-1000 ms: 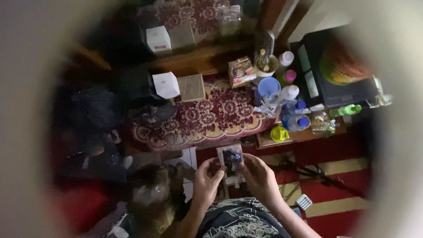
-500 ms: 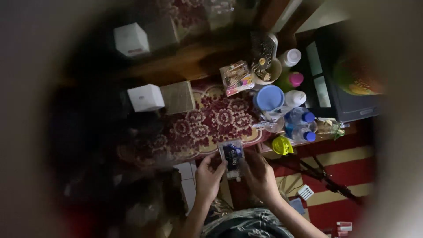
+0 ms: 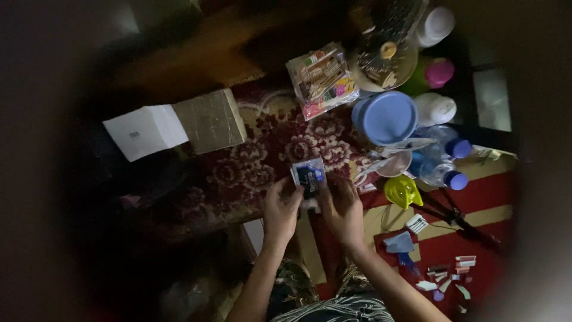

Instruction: The recorder organizes various skincare and cosmetic products, moving them from a table to the floor and back.

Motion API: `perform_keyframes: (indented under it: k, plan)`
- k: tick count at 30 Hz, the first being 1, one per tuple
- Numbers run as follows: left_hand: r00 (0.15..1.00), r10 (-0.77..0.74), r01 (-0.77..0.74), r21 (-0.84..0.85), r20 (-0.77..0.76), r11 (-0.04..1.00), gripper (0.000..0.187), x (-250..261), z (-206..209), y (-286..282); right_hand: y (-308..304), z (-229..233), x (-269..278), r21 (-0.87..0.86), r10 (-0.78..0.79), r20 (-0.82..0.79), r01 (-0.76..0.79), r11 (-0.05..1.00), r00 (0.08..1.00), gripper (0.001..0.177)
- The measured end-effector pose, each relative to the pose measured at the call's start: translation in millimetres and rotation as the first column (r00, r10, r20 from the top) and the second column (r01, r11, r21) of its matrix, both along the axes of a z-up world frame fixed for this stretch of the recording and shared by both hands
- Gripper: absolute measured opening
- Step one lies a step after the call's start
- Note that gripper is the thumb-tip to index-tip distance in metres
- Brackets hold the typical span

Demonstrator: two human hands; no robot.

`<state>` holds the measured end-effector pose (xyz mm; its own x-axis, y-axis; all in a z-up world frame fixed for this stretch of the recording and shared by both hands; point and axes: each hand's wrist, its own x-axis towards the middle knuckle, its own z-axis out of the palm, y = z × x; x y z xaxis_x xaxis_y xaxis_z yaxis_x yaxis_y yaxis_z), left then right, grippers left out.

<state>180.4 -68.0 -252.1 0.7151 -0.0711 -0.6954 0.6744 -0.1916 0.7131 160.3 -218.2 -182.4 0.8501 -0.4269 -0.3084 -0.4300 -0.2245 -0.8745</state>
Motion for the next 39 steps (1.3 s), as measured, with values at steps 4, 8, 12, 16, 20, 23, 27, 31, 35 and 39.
perform_keyframes:
  k: [4, 8, 12, 16, 20, 23, 27, 31, 35, 39]
  plan:
    - [0.993, -0.075, 0.090, 0.159, -0.094, 0.983, 0.060, 20.2, 23.0, -12.3, 3.2, -6.0, 15.4, 0.101, -0.051, -0.038, 0.055, 0.993, 0.998, 0.024]
    - [0.983, -0.153, 0.123, 0.261, 0.100, 0.957, 0.047, 21.9, 20.7, -19.1, 1.6, -9.8, 21.7, -0.080, -0.016, -0.039, 0.013, 0.997, 0.999, 0.029]
    - [0.979, -0.145, 0.098, 0.296, 0.141, 0.950, 0.038, 20.0, 12.3, -22.2, -3.2, -14.4, 19.5, -0.119, 0.002, -0.029, -0.005, 0.993, 1.000, 0.033]
    - [0.984, -0.135, 0.099, 0.275, 0.115, 0.956, 0.038, 22.9, 27.4, -27.9, -7.3, -13.2, 8.9, -0.045, -0.009, -0.044, 0.007, 0.999, 0.999, 0.035]
    - [0.997, -0.029, 0.019, 0.141, 0.076, 0.990, 0.035, 14.0, 22.2, -30.9, -8.5, -22.2, -5.0, 0.248, -0.119, -0.083, 0.136, 0.959, 0.989, 0.039]
    - [0.984, -0.112, 0.085, 0.190, 0.140, 0.978, 0.032, 14.3, 17.9, -36.7, -9.8, -30.8, -7.3, 0.375, -0.174, -0.091, 0.196, 0.906, 0.980, 0.041]
    - [0.996, 0.041, -0.037, -0.050, 0.085, 0.998, 0.037, 36.1, 31.5, -55.4, -11.4, -39.7, -3.9, 0.445, -0.245, -0.055, 0.244, 0.862, 0.968, 0.044]
    - [0.967, -0.086, 0.056, 0.129, 0.238, 0.990, 0.036, 41.8, 29.0, -62.4, -10.7, -30.0, 8.5, 0.512, -0.302, -0.089, 0.304, 0.803, 0.949, 0.049]
    - [0.996, 0.031, -0.037, 0.069, 0.079, 0.997, 0.042, 57.9, 42.8, -77.1, -7.3, -28.0, 18.3, 0.597, -0.393, -0.123, 0.384, 0.705, 0.911, 0.053]
    - [0.938, 0.104, -0.043, -0.187, 0.330, 0.981, 0.034, 47.0, 18.6, -76.8, -4.4, -25.0, 27.5, 0.652, -0.432, -0.095, 0.384, 0.653, 0.897, 0.057]
